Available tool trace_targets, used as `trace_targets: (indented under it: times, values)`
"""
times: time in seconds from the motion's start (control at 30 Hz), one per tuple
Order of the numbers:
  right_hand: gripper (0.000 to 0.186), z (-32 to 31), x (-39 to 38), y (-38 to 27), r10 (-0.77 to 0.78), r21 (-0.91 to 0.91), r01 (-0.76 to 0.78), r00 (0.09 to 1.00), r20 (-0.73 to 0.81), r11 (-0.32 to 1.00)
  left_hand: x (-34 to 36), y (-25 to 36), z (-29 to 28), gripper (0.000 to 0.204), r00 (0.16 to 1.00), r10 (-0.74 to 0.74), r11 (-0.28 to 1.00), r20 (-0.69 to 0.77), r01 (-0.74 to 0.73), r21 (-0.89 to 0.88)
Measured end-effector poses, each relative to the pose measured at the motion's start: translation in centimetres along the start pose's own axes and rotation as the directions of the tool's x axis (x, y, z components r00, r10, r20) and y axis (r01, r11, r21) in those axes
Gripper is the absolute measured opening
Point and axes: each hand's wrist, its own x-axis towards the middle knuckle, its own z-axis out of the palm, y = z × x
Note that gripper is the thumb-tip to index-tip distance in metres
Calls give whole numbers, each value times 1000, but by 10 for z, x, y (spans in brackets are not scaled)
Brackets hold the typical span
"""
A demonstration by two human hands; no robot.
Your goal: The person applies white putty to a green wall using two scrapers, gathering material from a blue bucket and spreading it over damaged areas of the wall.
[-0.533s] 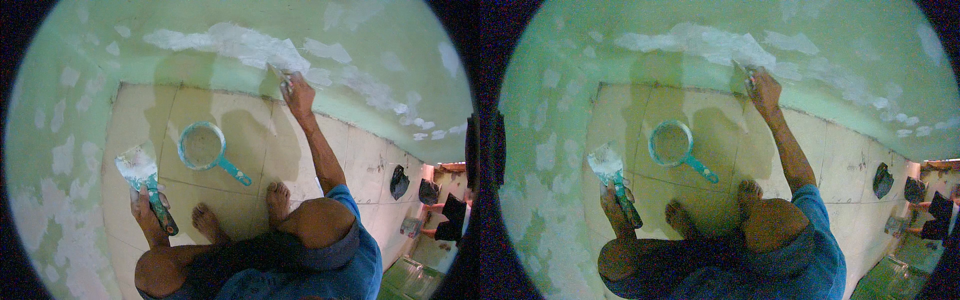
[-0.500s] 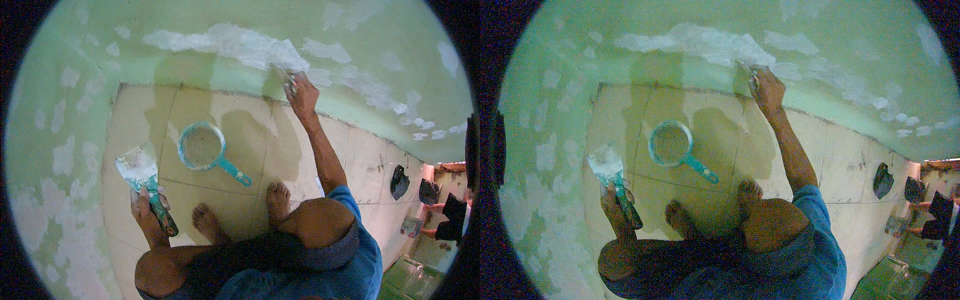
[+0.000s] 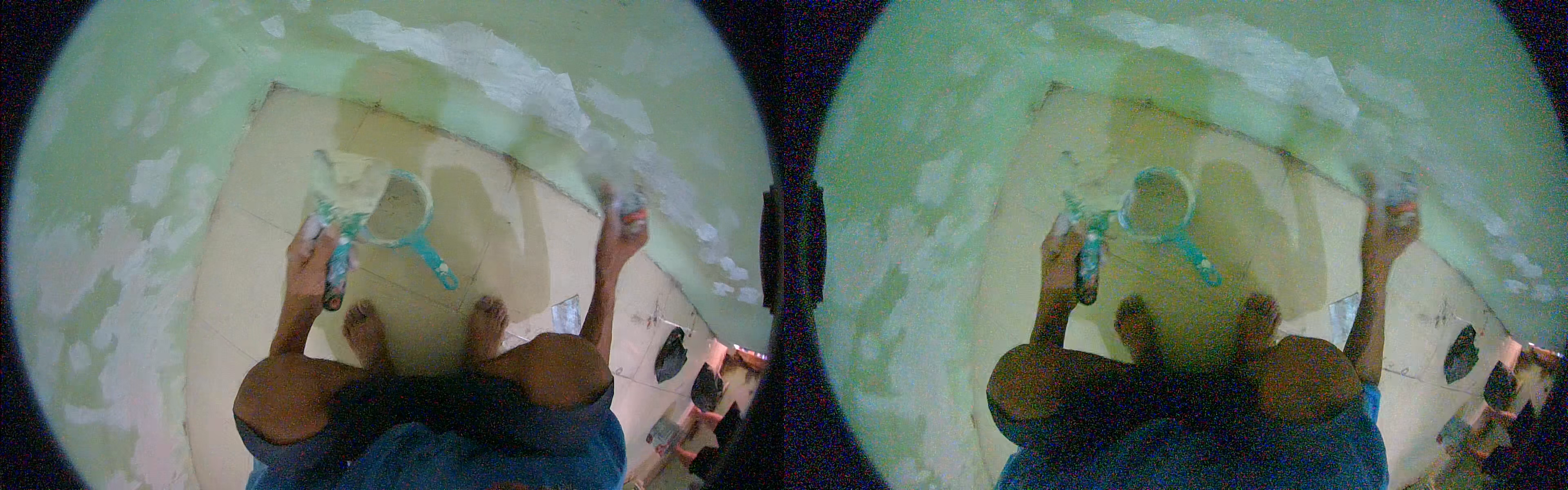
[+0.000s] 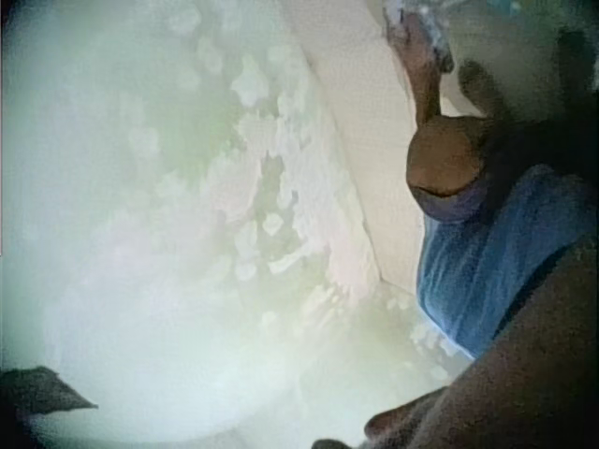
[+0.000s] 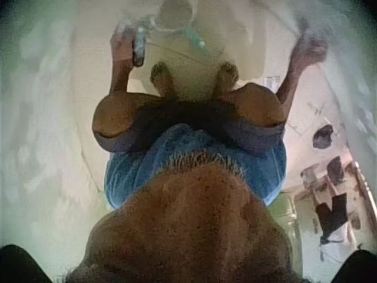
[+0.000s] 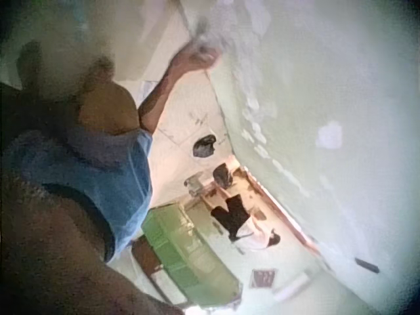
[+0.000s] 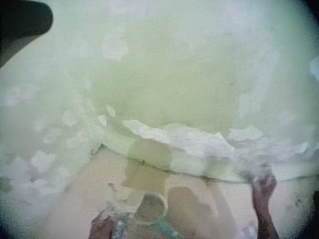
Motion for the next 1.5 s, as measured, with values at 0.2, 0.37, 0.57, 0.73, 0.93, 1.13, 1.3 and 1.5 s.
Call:
trace_targets:
  times: [0.2,0.37,0.57,0.73,0.93,1.13,1.3,1.5]
  values:
    - [25,36,-24,-125,-195,278,20,762,618,960,3,-4,14,26,980,-1,1000,200,6,-27]
    - [22,62,-13,-131,-265,376,-122,516,815,919,-1,-4,16,29,954,-56,998,296,58,3]
    - [21,77,-31,-134,-443,421,178,560,700,890,-5,-14,10,27,941,-106,994,320,110,5]
    - [22,74,-31,-107,-407,282,294,668,623,913,-5,-8,23,25,929,-53,950,365,-66,306]
    - [21,45,-27,-43,-262,117,234,883,390,965,-16,-9,8,24,969,-10,967,245,-53,250]
    - [17,7,-11,22,-147,18,146,983,106,989,-21,-35,22,23,970,-17,988,241,-20,152]
    - [15,19,23,30,-304,97,297,950,66,950,-17,-37,23,22,962,37,975,271,-94,202]
    - [22,-3,71,102,-227,-198,209,971,-71,958,-26,-32,25,18,973,15,985,229,-54,161]
